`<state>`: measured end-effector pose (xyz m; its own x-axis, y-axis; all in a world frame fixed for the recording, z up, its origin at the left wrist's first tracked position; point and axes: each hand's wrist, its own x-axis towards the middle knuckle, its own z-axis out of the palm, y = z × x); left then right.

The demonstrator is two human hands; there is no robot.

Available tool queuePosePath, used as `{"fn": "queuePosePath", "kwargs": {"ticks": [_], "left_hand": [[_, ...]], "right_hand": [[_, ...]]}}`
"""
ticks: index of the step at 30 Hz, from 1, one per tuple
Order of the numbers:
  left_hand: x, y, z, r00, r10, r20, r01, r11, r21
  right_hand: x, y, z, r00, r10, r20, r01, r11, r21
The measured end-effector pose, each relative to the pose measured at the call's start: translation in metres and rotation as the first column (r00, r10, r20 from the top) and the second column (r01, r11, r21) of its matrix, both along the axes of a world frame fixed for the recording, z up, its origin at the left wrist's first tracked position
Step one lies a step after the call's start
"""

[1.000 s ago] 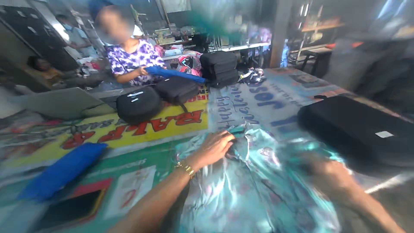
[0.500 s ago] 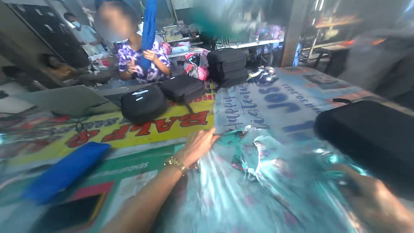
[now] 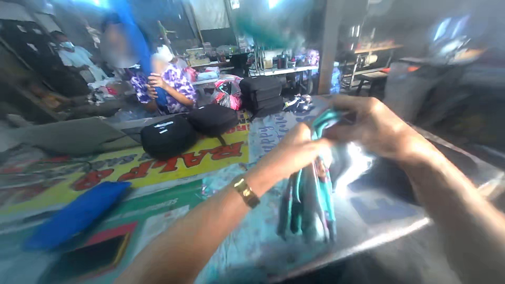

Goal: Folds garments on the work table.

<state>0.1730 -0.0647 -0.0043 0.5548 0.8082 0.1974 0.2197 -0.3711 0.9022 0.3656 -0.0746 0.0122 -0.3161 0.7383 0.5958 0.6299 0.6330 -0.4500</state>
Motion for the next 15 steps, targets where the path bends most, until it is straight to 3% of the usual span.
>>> {"fn": "queuePosePath", "kwargs": {"ticks": [3, 5, 10, 15], "left_hand": [[-0.006, 0.006, 0.015, 0.962, 0.184, 0.204, -0.163, 0.98, -0.116], [-0.004, 0.009, 0.032, 0.884, 0.312, 0.348, -0.255, 0.946, -0.198], [0.001, 0.002, 0.058, 0.743, 0.375, 0.554, -0.301, 0.927, -0.223], [-0.001, -0.011, 0.083, 0.655, 0.373, 0.657, -0.299, 0.927, -0.228]], "right_hand": [[0.006, -0.012, -0.005, 0.972, -0.043, -0.232, 0.043, 0.999, -0.005], [-0.002, -0.025, -0.012, 0.954, -0.129, -0.27, 0.137, 0.991, 0.009], [-0.028, -0.041, -0.006, 0.972, -0.233, -0.026, 0.23, 0.969, -0.084], [-0.029, -0.033, 0.028, 0.958, -0.287, 0.014, 0.287, 0.957, -0.041]]}}
